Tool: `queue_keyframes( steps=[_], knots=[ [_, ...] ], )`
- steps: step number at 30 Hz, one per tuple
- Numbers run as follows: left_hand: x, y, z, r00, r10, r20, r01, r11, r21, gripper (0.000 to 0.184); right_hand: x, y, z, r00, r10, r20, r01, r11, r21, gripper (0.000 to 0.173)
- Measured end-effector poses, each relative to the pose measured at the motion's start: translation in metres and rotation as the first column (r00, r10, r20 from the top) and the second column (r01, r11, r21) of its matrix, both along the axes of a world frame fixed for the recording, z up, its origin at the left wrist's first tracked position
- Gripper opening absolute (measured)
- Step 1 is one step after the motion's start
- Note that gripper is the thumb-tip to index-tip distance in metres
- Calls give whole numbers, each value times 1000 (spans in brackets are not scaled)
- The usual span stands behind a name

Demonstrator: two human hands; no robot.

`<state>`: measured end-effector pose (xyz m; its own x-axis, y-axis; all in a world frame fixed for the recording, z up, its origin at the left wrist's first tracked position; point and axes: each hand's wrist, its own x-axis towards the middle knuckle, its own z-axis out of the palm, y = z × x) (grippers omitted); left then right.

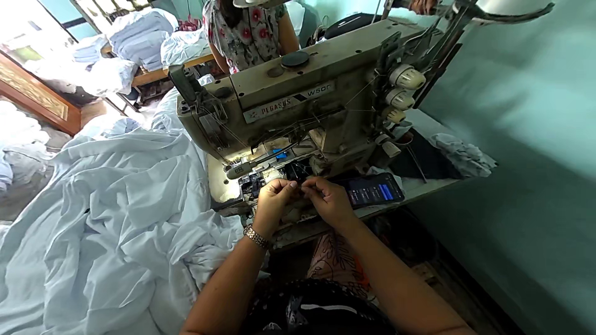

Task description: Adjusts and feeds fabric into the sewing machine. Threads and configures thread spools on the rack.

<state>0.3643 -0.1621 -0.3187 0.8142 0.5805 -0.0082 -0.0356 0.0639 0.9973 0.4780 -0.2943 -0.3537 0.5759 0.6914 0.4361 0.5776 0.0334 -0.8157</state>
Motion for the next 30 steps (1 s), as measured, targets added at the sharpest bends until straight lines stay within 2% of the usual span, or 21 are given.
queue_keyframes(
  steps=[3, 5, 8, 10, 11, 13, 15, 17, 20, 30],
  knots=[
    [0, 1, -3, 1000, 2, 0, -2, 999, 50, 17, 2, -1, 2, 999, 30, 27, -29, 999, -23, 23],
    [1, 2, -6, 1000, 1, 2, -1, 997, 82, 19, 5, -10, 9, 994, -12, 109, 13, 1000, -8, 25],
    [3, 3, -11, 1000, -8, 26, 6, 995, 96, 19, 26, -46, 16, 938, -267, 221, 237, 960, 151, 22],
    [2, 1, -10, 999, -2, 44, -3, 994, 107, 18, 49, -83, 16, 838, -497, 227, 458, 865, 204, 22],
    [2, 0, -8, 999, 4, 51, -9, 994, 110, 17, 63, -102, 16, 765, -600, 233, 580, 800, 154, 25],
    [1, -2, -6, 999, 16, 27, -19, 992, 126, 16, 94, -130, 16, 650, -719, 246, 756, 645, -111, 32],
    [0, -3, -4, 1000, 19, 5, -20, 988, 152, 15, 123, -144, 16, 653, -729, 204, 723, 520, -454, 40],
    [-1, -2, -4, 1000, 24, 11, -25, 987, 160, 14, 140, -146, 10, 671, -712, 209, 661, 446, -604, 43],
    [-3, -1, -4, 999, 35, 15, -36, 990, 138, 14, 141, -142, 9, 659, -701, 273, 666, 375, -645, 31],
    [-3, -1, -4, 999, 31, -9, -30, 993, 117, 16, 140, -136, 17, 698, -654, 291, 625, 358, -693, 34]
  ],
)
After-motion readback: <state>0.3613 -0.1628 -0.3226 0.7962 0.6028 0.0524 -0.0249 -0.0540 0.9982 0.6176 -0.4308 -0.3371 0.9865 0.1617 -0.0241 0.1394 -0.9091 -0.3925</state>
